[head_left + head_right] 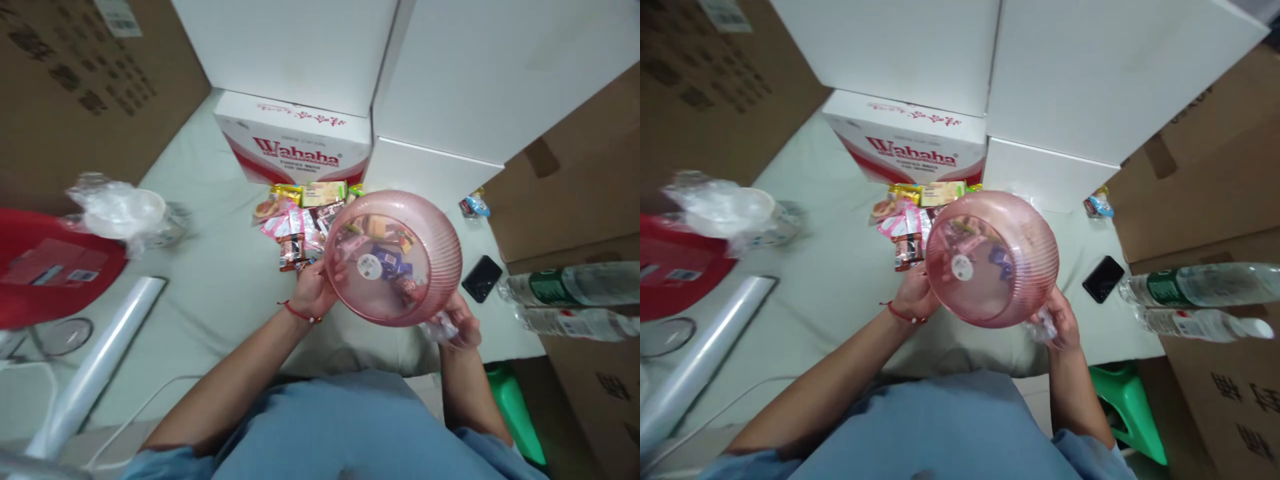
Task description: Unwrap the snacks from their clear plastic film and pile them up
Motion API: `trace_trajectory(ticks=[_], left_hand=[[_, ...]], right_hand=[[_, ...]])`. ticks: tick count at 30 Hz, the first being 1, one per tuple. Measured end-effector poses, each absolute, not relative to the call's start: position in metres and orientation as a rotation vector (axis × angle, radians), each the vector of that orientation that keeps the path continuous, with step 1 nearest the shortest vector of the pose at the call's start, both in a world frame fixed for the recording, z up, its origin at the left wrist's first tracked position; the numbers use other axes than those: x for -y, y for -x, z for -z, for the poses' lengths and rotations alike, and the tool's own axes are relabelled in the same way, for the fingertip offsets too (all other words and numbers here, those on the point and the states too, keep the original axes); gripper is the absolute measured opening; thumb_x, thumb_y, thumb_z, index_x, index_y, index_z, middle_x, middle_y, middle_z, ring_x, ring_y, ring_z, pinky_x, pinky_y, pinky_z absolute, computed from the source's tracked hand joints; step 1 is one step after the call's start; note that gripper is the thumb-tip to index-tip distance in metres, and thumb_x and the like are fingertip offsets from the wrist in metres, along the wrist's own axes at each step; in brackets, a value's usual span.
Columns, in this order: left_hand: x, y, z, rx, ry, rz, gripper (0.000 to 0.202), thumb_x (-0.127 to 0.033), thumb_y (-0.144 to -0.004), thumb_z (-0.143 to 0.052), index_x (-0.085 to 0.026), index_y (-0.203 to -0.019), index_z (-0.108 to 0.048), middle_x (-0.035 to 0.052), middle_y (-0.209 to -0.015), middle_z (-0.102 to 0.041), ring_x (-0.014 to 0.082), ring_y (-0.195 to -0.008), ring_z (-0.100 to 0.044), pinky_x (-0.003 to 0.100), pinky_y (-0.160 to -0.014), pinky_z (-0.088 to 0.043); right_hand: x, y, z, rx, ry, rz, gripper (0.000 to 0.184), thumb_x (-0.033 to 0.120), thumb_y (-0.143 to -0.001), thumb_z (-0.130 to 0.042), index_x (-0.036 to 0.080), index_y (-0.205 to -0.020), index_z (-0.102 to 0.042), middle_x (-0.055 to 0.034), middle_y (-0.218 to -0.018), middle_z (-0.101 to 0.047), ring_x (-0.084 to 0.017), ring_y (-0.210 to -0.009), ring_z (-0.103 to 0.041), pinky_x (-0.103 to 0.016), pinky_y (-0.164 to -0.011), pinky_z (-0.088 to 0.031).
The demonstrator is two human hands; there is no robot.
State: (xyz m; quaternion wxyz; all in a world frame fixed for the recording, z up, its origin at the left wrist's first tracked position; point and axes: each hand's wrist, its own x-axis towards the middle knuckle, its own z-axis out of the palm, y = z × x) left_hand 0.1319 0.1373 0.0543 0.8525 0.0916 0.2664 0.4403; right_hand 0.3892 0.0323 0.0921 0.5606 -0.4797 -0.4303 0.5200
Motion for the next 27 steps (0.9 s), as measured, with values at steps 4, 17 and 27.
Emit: trace_trajectory(ticks=[4,17,27], left_hand=[[-0.121,-0.157,-0.045,-0.537,-0.23,-0.77,0.015,-0.033,-0.092,-0.07,-0.019,-0.087,-0.071,0.0017,-0.078,-0.066,0.0127,-0.068,-0.059,0.025,-0.064,-0.049],[-0.113,-0.128,-0.06,-0.789,-0.69,-0.844,0.046,-0.059,-0.078,-0.083,-0.019,-0.099,-0.074,0.0071,-0.108,-0.067,0.0194,-0.098,-0.062,0.028,-0.076,-0.05],[-0.107,-0.09,-0.056,-1.037,-0.767,-0.843,0.046,-0.058,-0.066,-0.09,-0.02,-0.086,-0.074,0.0035,-0.093,-0.07,0.0168,-0.082,-0.063,0.029,-0.073,-0.049]], right_hand=[[0.005,-0.411,-0.134,1.205,1.312,-1.099,0.033,0.05,-0.071,-0.093,0.023,-0.086,-0.078,-0.001,-0.066,-0.068,-0.014,-0.052,-0.052,-0.027,-0.051,-0.041],[-0.071,-0.55,-0.154,1.89,2.477,0.158,0.02,0.033,-0.095,-0.056,0.021,-0.102,-0.071,-0.0094,-0.087,-0.075,-0.023,-0.071,-0.064,-0.03,-0.065,-0.04],[-0.138,-0.6,-0.092,1.979,2.956,-0.015,0.037,0.028,-0.1,-0.048,0.013,-0.126,-0.071,-0.0238,-0.115,-0.074,-0.028,-0.094,-0.068,-0.033,-0.074,-0.04]])
